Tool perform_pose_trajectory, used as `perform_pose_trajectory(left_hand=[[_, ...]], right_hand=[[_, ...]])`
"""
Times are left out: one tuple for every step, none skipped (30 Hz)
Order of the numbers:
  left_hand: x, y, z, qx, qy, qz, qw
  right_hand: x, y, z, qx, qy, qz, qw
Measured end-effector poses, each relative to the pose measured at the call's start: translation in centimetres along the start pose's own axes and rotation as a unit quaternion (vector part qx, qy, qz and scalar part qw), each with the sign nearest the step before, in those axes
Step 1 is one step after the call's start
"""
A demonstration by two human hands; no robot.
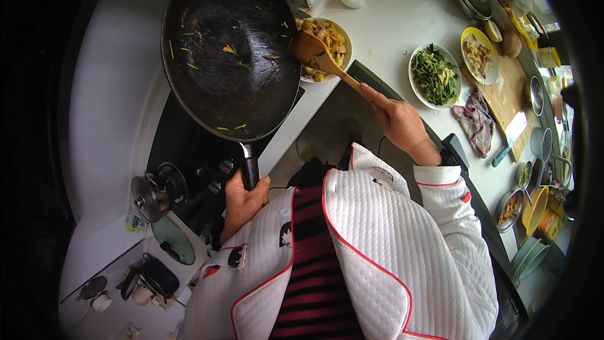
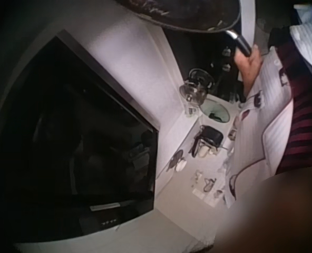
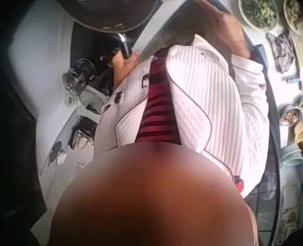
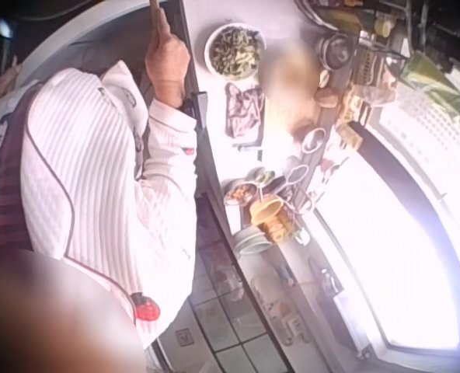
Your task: The person stirs a vegetable and meat mixture in a wok, then transfers it to a plate. They add more ingredients to the wok and continue cooking. Later, they use a crepe maker to cook a batter-based item, spreading and flipping it with a spatula.
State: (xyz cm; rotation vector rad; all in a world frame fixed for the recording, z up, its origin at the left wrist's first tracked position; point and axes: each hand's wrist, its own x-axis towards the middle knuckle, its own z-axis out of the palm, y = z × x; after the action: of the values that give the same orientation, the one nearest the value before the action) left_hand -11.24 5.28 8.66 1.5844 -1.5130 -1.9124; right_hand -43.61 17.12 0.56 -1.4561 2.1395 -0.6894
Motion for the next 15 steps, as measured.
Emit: perform_pose_trajectory(left_hand=[[-0.1,0.0,-0.1,0.003,-0.003,0.001,1.0],[-0.2,0.0,-0.1,0.009,-0.004,0.0,1.0],[-0.3,0.0,-0.1,0.005,-0.005,0.001,1.0],[-0.4,-0.1,0.0,0.004,-0.004,0.001,1.0],[-0.5,-0.1,0.0,0.001,-0.005,0.001,1.0],[-0.5,-0.1,-0.1,0.014,-0.006,0.006,1.0],[-0.5,-0.1,-0.2,0.025,-0.008,0.012,1.0],[-0.5,-0.2,-0.2,0.04,-0.005,0.013,0.999],[-0.5,-0.3,-0.2,0.039,-0.004,0.016,0.999],[-0.5,-0.4,-0.3,0.041,0.003,0.016,0.999],[-0.5,-0.6,-0.3,0.045,0.014,0.012,0.999],[-0.4,-0.8,-0.4,0.039,0.012,0.015,0.999],[-0.4,-1.0,-0.4,0.034,0.012,0.015,0.999],[-0.3,-1.2,-0.5,0.03,0.013,0.015,0.999],[-0.3,-1.3,-0.6,0.027,0.014,0.017,0.999]], right_hand=[[0.0,0.0,0.0,0.0,0.004,0.018,1.0],[0.1,-0.1,0.1,0.048,0.011,-0.012,0.999],[0.2,-0.2,0.3,0.089,0.024,-0.034,0.995],[0.4,-0.3,0.6,0.129,0.026,-0.046,0.99],[0.7,-0.4,0.9,0.142,0.016,-0.059,0.988],[1.1,-0.6,1.3,0.155,-0.006,-0.063,0.986],[1.5,-0.7,1.6,0.178,-0.015,-0.084,0.98],[1.8,-0.7,1.8,0.164,-0.009,-0.095,0.982],[2.1,-0.7,1.7,0.145,-0.007,-0.068,0.987],[2.2,-0.6,1.7,0.133,0.001,-0.061,0.989],[2.2,-0.5,1.4,0.119,0.005,-0.047,0.992],[2.0,-0.4,1.1,0.103,0.005,-0.034,0.994],[1.6,-0.2,0.6,0.083,0.002,-0.013,0.996],[1.2,-0.1,0.1,0.062,0.006,0.003,0.998],[0.8,0.0,-0.2,0.066,0.001,0.014,0.998]])
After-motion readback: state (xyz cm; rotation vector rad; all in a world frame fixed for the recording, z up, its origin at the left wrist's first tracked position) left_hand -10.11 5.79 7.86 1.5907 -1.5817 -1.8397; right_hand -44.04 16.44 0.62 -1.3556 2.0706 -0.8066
